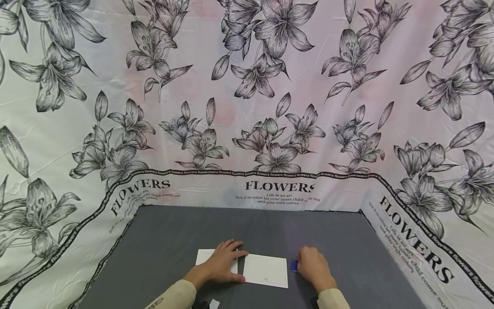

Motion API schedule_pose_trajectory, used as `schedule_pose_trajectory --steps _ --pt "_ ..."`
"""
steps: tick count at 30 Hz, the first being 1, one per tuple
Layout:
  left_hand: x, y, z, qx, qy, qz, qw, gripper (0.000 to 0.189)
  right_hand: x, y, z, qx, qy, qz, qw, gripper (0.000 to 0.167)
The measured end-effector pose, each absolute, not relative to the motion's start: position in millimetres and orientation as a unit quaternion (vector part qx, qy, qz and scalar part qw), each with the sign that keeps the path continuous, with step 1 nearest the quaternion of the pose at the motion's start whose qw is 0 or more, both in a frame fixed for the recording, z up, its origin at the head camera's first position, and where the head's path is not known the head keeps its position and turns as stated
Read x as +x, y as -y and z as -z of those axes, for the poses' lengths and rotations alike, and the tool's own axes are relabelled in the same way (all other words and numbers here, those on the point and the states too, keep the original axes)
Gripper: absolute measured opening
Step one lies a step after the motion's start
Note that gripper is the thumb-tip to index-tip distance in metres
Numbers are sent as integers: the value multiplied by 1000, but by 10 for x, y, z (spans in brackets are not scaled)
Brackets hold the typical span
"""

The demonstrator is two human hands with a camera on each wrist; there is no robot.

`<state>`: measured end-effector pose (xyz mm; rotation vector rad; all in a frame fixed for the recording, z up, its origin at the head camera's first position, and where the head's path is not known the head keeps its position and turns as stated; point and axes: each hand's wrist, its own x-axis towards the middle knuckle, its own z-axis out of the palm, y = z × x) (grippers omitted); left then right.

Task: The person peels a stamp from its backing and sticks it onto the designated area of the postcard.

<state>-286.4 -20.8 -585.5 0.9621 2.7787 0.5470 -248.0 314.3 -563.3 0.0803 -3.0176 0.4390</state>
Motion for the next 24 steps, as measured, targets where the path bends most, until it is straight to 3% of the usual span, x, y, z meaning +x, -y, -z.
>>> schedule_pose_trajectory --steps 24 --pt "-2868 202 5865 322 -927 -180 71 78 -2400 -3190 5404 36 981 -189 22 33"
